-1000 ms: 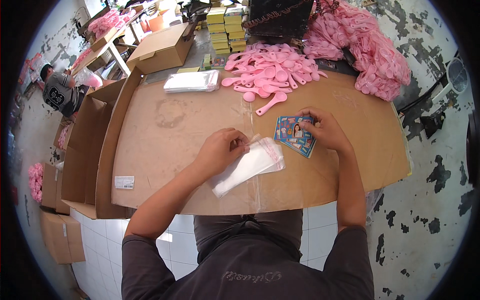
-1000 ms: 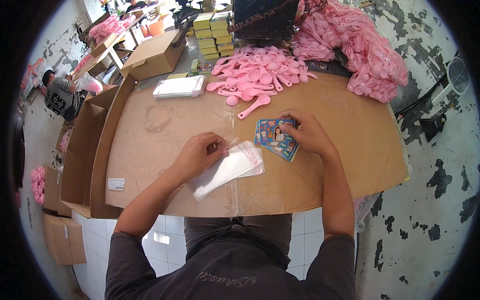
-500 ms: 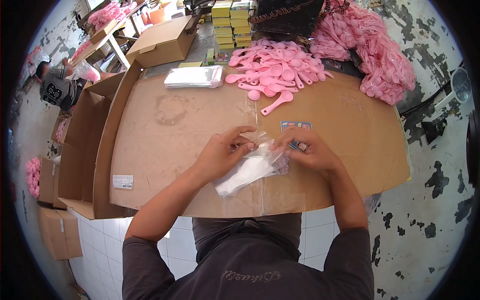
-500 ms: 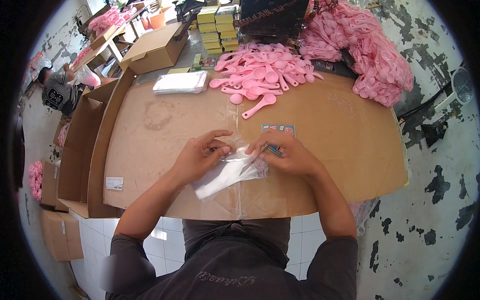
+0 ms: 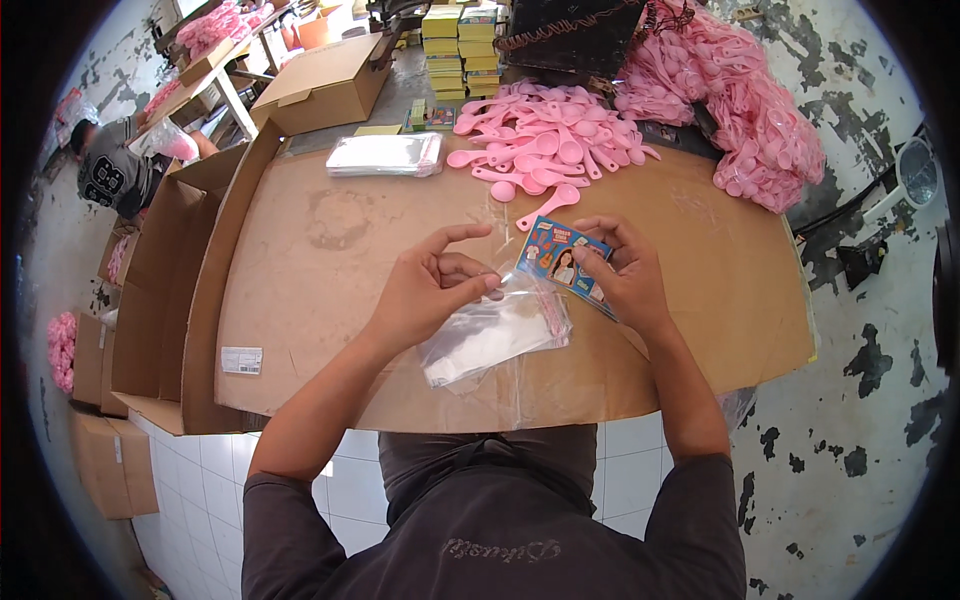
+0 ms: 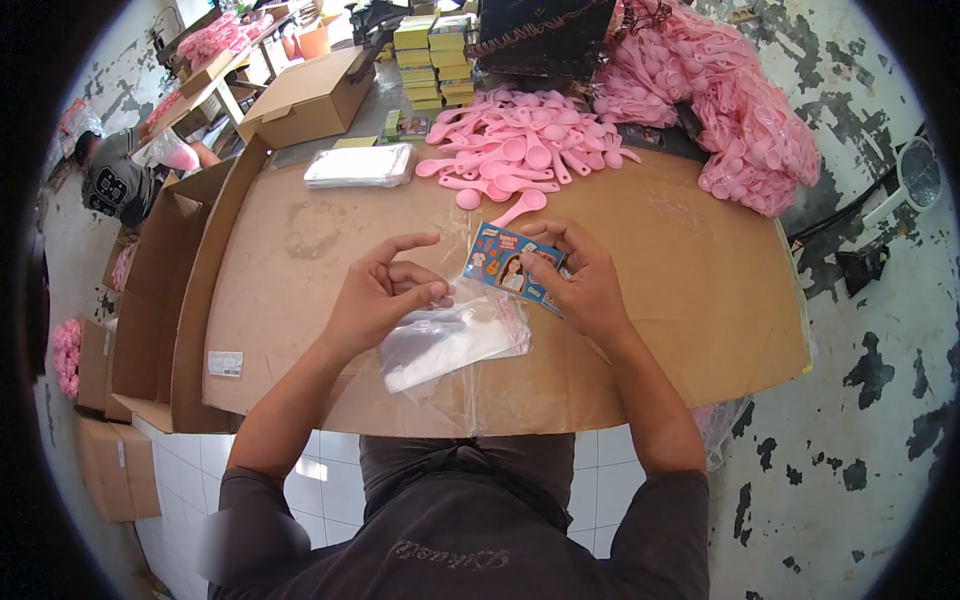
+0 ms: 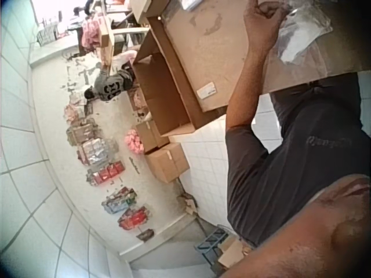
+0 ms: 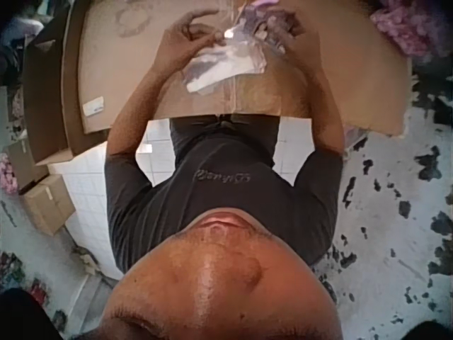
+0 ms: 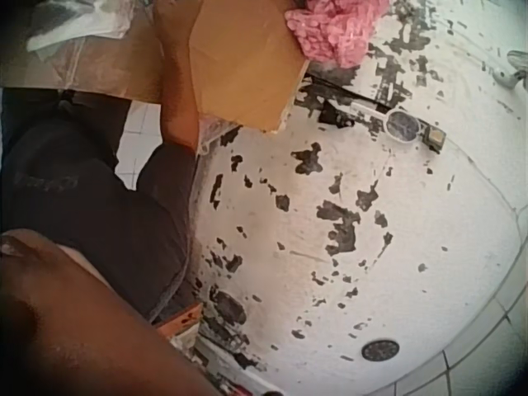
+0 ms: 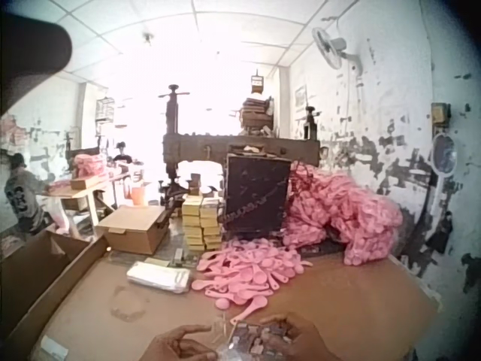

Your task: The person is putting a pink plastic spoon and a small card into a clear plastic bag and sealing it.

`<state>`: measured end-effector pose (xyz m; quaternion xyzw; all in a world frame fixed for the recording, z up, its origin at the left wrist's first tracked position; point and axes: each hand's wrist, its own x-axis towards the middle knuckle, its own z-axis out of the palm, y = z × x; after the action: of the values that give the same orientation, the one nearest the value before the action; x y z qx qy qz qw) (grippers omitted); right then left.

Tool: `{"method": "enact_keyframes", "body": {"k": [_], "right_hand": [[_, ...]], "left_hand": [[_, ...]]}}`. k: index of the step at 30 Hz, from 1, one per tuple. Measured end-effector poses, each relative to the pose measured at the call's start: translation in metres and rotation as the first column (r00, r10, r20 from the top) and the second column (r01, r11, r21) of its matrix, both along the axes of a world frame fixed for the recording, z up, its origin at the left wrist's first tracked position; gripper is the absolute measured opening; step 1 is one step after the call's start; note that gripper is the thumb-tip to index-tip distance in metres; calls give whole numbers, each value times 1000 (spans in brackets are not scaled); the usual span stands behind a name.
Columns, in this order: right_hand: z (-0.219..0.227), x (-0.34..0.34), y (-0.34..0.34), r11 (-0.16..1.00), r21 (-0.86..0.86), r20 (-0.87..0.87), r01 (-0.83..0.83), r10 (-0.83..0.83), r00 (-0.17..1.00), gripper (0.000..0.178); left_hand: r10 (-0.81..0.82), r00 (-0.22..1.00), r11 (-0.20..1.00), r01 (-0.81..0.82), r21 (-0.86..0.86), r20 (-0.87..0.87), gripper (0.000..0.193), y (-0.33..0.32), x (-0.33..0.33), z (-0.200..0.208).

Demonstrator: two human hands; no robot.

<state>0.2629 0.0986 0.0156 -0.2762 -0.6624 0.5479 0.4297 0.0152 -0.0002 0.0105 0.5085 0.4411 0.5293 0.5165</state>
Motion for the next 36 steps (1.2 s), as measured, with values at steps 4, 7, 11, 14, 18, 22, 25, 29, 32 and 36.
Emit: {"method": "enact_keyframes", "body": {"k": [4,7,11,14,18,22,25,29,32,36], "right_hand": [[2,4,-3,987,156,65,-34,24,998,19],[11,5,0,923,364,267,-126,26,963,21],[13,-4,-5,911,411,105,12,-60,993,24],[17,-1,-3,871,488,162,-58,-26,986,28],[34,2,-5,831,526,344,-180,-14,939,30],[40,-12,-8,786,516,447,-341,92,890,29],[42,-29,-23,859,403,440,-315,120,890,27],[27,-32,-13,976,197,207,-92,50,977,25],[26,-27,-7,848,453,369,-277,104,924,24],[18,-32,32,798,459,431,-391,185,883,25]], "left_hand": [[0,999,1000,-1,-22,-44,58,-2,8,-1],[-9,999,1000,11,25,-49,60,-4,8,-2],[-39,989,998,45,35,-144,60,-6,10,1],[-5,993,999,11,45,-119,58,-7,10,2],[15,999,997,-12,71,-43,55,-9,9,4],[-12,984,992,33,119,-176,55,-9,10,3],[-53,971,988,85,131,-235,53,-11,10,2],[77,996,987,-71,141,-41,49,-9,10,-1],[103,995,988,-103,115,2,47,-10,10,1],[120,991,986,-112,125,-63,44,-8,8,-4]]}}
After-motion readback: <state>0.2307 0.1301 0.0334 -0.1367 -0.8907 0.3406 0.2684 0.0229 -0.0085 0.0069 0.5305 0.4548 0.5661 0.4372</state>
